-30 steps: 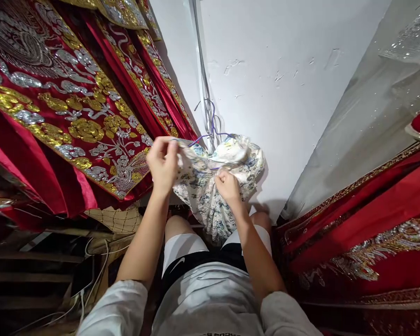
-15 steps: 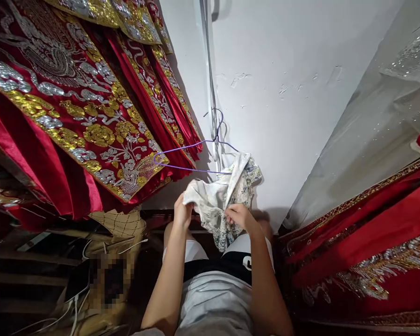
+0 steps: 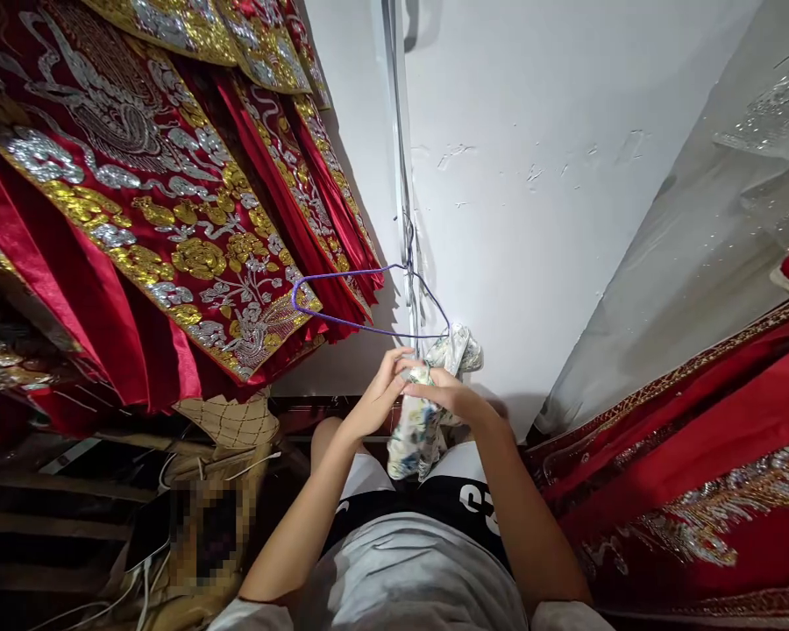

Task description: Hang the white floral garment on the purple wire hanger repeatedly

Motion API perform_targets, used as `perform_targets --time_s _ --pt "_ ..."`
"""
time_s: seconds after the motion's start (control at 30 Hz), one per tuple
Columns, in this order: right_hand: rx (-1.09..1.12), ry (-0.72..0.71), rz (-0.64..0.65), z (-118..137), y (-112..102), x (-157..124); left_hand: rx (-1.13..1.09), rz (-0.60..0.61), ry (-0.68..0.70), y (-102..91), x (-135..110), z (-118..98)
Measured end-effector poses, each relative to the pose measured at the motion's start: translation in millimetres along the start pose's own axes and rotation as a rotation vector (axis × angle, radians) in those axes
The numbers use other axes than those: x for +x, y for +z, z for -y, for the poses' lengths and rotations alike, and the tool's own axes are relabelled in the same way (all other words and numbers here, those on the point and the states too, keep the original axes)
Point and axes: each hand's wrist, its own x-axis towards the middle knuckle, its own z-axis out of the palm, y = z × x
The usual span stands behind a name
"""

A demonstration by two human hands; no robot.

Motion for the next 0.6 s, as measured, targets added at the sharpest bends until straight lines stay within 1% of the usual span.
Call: perform_targets --time_s 0.07,0.13,0.17,0.2,0.3,0.33,0.37,0.4,0.43,0.47,0.5,0.53,0.6 --pt "-0.07 0.053 0.075 18.3 -10.4 -12.7 -0.027 0.162 -0.103 -4.2 -3.6 9.6" --pt "-0.124 0.079 0.14 39.0 -16.8 -23.5 -0.042 0.295 -0.156 -4.7 -10.0 14.1" --pt "-0.146 0.066 0.186 49.3 -18.5 -27.8 -0.051 0.325 -0.153 -3.5 -13.1 14.4" --pt "-0.169 0.038 0.234 59.3 -19.6 -31.2 -0.05 0.326 -0.133 -1.6 -15.4 13.8" --pt "-0.307 -0.009 0.423 84.8 -22.7 -36.7 0.011 0.262 -0.008 5.0 -15.9 10.3" --pt "-0.375 -0.001 0.48 91.4 -25.2 -37.5 0.017 0.278 0.022 6.1 -14.5 9.4" --pt "-0.445 0.012 0.512 96.9 -29.0 -37.9 0.002 0.323 0.026 5.8 -12.9 8.8" --pt "-0.509 0.013 0.502 101.0 -34.0 -37.8 -0.03 0.381 0.0 3.9 -11.7 8.3" --pt "-0.559 -0.009 0.444 103.5 -40.0 -37.0 -0.066 0.42 -0.048 -0.2 -11.0 7.8" --pt "-0.592 -0.056 0.343 104.3 -46.6 -35.1 -0.085 0.426 -0.102 -6.6 -10.9 7.0" --pt "-0.608 -0.124 0.213 103.0 -53.3 -31.7 -0.071 0.398 -0.152 -15.4 -11.5 5.7" --pt "-0.609 -0.204 0.072 99.6 -59.5 -26.5 -0.018 0.35 -0.19 -26.3 -12.6 4.0" --pt "-0.584 -0.355 -0.174 86.7 -69.2 -9.6 0.195 0.278 -0.235 -53.0 -15.2 -0.5"
